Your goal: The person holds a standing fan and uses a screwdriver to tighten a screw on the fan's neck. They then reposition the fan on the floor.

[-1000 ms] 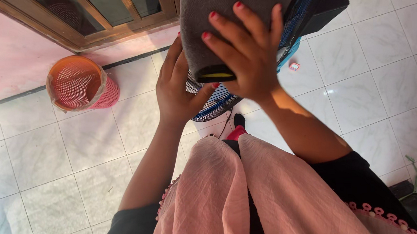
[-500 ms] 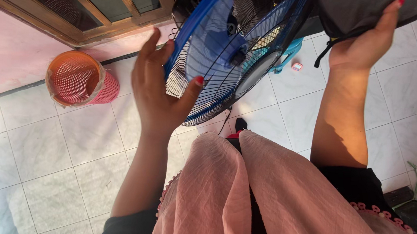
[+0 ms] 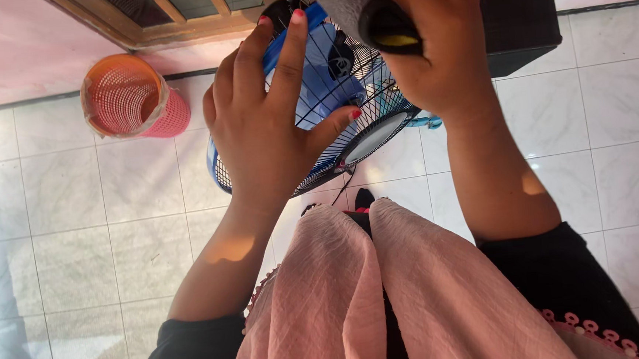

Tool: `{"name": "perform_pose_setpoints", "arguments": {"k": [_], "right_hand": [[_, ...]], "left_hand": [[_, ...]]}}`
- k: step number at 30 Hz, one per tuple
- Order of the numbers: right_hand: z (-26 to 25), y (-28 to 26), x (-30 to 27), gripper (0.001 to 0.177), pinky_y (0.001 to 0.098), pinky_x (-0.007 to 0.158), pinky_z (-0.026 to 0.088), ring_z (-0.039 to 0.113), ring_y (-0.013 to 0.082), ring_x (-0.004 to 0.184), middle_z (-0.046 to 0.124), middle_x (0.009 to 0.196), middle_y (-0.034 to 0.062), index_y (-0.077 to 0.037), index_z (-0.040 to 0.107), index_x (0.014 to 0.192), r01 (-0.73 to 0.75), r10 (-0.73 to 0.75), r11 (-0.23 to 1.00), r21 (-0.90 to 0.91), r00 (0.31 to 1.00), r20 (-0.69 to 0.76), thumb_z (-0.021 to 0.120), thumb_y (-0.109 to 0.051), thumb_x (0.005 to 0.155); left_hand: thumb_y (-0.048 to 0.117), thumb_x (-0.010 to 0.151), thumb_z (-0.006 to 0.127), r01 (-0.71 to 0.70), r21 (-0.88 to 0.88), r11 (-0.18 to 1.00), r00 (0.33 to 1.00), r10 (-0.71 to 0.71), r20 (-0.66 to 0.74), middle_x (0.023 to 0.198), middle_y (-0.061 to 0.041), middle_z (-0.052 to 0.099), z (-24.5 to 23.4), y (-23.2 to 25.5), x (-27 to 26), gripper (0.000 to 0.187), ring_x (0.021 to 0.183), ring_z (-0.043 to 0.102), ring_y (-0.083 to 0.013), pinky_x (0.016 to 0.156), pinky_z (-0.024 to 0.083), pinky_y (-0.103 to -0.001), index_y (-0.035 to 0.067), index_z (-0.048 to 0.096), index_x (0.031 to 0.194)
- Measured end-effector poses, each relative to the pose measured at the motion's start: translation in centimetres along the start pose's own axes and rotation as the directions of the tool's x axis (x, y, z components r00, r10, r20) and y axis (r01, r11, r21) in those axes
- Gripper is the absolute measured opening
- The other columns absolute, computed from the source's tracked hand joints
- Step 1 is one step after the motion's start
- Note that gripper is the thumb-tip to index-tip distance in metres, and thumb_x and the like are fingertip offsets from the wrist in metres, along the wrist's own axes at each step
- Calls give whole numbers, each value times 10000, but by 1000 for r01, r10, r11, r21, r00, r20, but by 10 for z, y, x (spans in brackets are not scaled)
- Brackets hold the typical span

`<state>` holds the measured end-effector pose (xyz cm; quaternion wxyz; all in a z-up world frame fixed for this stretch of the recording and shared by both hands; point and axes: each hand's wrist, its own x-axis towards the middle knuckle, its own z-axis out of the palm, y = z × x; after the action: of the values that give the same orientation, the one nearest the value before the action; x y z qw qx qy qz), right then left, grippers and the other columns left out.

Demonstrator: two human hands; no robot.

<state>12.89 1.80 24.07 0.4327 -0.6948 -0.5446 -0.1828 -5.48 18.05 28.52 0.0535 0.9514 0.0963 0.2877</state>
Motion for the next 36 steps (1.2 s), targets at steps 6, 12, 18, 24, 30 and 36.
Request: {"name": "perform_pose_setpoints", "arguments": {"k": [6, 12, 18, 24, 30, 36], "right_hand": [[-6, 59, -17, 260, 415, 954, 475, 614, 331, 1104, 632, 1187, 138, 3, 619, 1288, -206, 216, 965, 161, 975, -48, 668, -36, 1035], [-18, 49, -8, 127, 355, 843, 523, 679, 283, 938, 682, 1068, 124, -27, 648, 1241, -319, 325, 941, 117, 945, -42, 693, -73, 1132], [-6, -18, 6, 487, 556, 1180, 300, 517, 396, 1385, 592, 1455, 180, -22, 611, 1396, 71, -71, 997, 4, 995, 75, 742, -205, 964], [-1, 55, -26, 260, 430, 1005, 469, 617, 273, 1147, 671, 1196, 105, -48, 660, 1264, -247, 255, 962, 112, 965, -58, 663, -93, 1007], [33, 143, -105, 229, 337, 859, 423, 511, 163, 944, 624, 1025, 68, -12, 659, 1194, -617, 714, 652, 441, 696, -80, 668, -234, 1142], [69, 124, -131, 384, 333, 1046, 416, 584, 160, 1164, 636, 1264, 64, -11, 570, 1369, -613, 796, 583, 532, 561, -227, 564, -287, 1102]], "left_hand": [[678, 896, 799, 59, 21, 998, 997, -57, -54, 1437, -36, 552, 8, 5, -7, 846, 1268, 558, -260, 1004, 443, -398, 250, 464, 1545], [700, 899, 785, 62, 61, 996, 997, -58, -54, 1423, -42, 569, 10, 12, -9, 844, 1253, 567, -267, 993, 436, -406, 236, 489, 1538], [656, 910, 793, 72, 66, 995, 996, -68, -66, 1386, -64, 588, 6, 14, -7, 784, 1234, 580, -280, 1016, 458, -412, 197, 526, 1487], [643, 894, 840, 53, 29, 998, 995, -50, -90, 1365, -77, 604, 0, -6, -5, 837, 1214, 603, -272, 1019, 490, -402, 159, 535, 1505], [573, 817, 843, 47, -11, 999, 993, -48, -103, 1355, -76, 617, -4, -24, -5, 880, 1228, 607, -258, 1043, 493, -399, 145, 517, 1513], [585, 864, 854, 43, -21, 999, 994, -45, -101, 1384, -73, 601, -4, -27, -4, 863, 1249, 597, -250, 1063, 475, -394, 158, 495, 1522]]}}
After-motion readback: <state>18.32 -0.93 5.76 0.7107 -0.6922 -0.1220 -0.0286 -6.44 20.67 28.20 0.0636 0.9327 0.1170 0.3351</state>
